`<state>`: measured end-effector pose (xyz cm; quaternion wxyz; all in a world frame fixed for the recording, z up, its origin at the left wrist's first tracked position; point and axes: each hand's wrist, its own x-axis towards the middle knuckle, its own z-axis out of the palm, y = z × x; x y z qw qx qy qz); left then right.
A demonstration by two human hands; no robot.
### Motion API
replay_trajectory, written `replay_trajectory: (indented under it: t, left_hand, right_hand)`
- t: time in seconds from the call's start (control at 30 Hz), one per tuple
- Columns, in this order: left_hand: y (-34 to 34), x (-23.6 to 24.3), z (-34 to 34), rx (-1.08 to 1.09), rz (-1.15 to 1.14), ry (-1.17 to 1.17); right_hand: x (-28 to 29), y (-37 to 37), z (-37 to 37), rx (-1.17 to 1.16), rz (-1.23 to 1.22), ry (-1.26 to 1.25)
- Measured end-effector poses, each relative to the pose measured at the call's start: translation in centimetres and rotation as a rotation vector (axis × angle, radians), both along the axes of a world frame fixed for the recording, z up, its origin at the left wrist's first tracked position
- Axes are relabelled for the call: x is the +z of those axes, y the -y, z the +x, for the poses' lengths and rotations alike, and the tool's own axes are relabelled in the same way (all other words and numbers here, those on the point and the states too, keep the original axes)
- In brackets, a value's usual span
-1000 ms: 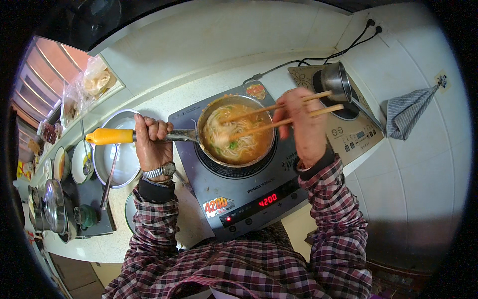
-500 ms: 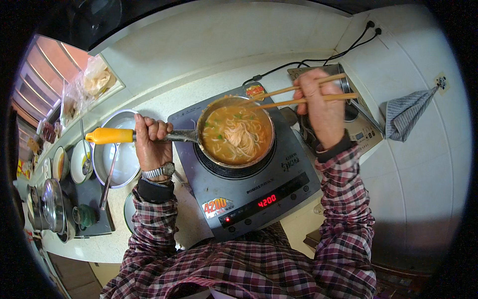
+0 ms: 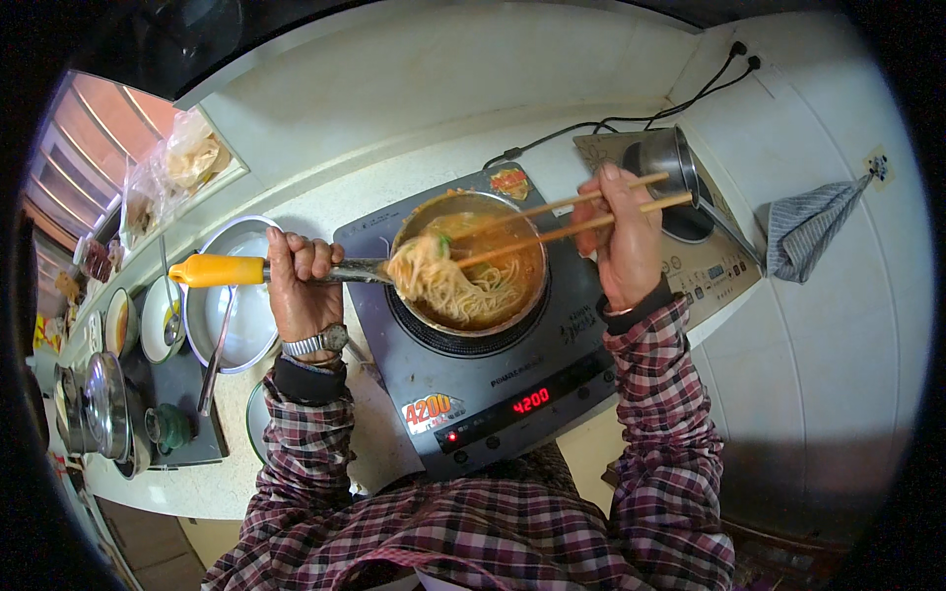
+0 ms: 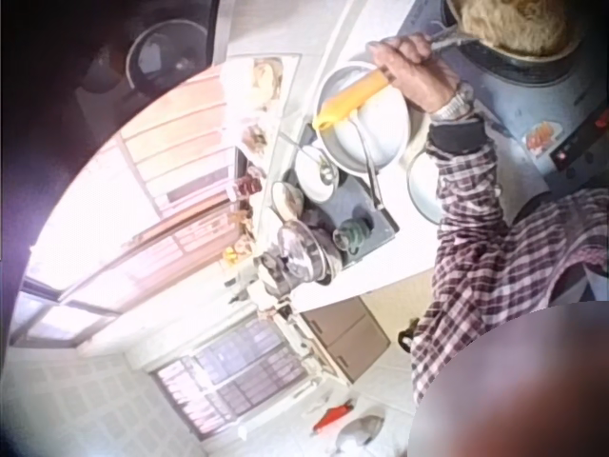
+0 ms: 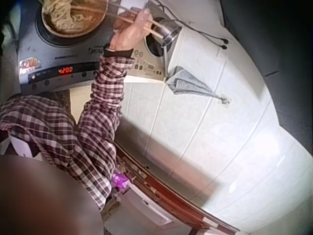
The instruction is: The person prepares noodles by adding chili paste, chopped green onions, and soy sauce to a pot on an induction cooktop. They stir the mixture with chopsticks, then transfer the cooked noodles into a bowl and carry it to the living room.
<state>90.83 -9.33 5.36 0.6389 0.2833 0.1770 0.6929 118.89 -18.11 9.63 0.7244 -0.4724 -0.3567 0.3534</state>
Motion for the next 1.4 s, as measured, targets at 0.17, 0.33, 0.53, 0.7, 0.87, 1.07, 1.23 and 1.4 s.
replay_trajectory:
  t: [0.17,0.33,0.53,0.7,0.87,1.07,1.23,1.4]
  left_hand:
    - [0.0,-0.1,-0.2,-0.022,0.023,0.003]
    - [0.1,-0.2,-0.2,-0.004,0.024,-0.009]
    - [0.0,-0.1,0.0,-0.008,0.018,0.011]
    - [0.0,-0.1,-0.1,-0.012,0.011,0.008]
    - [0.0,-0.2,-0.1,-0.006,0.025,-0.014]
    - [-0.1,-0.1,-0.1,-0.017,0.022,-0.004]
    - [0.0,-0.1,-0.1,-0.001,0.014,-0.026]
    - [0.0,0.0,-0.1,-0.022,0.012,0.002]
  right_hand:
    - [0.9,-2.0,-1.1,-0.029,-0.003,0.32]
    - [1.5,-1.3,-0.7,-0.032,-0.114,0.635]
    - [1.7,0.6,0.5,0.004,-0.234,0.501]
    - [-1.1,0.3,-0.3,0.092,-0.295,0.198]
    - [-2.0,0.0,-0.4,0.007,-0.113,-0.029]
    - [-1.5,-0.7,-0.9,0.108,-0.096,0.148]
    - [-1.3,-0.4,-0.8,0.085,-0.28,0.329]
    - [2.3,0.8,0.9,-0.018,-0.233,0.506]
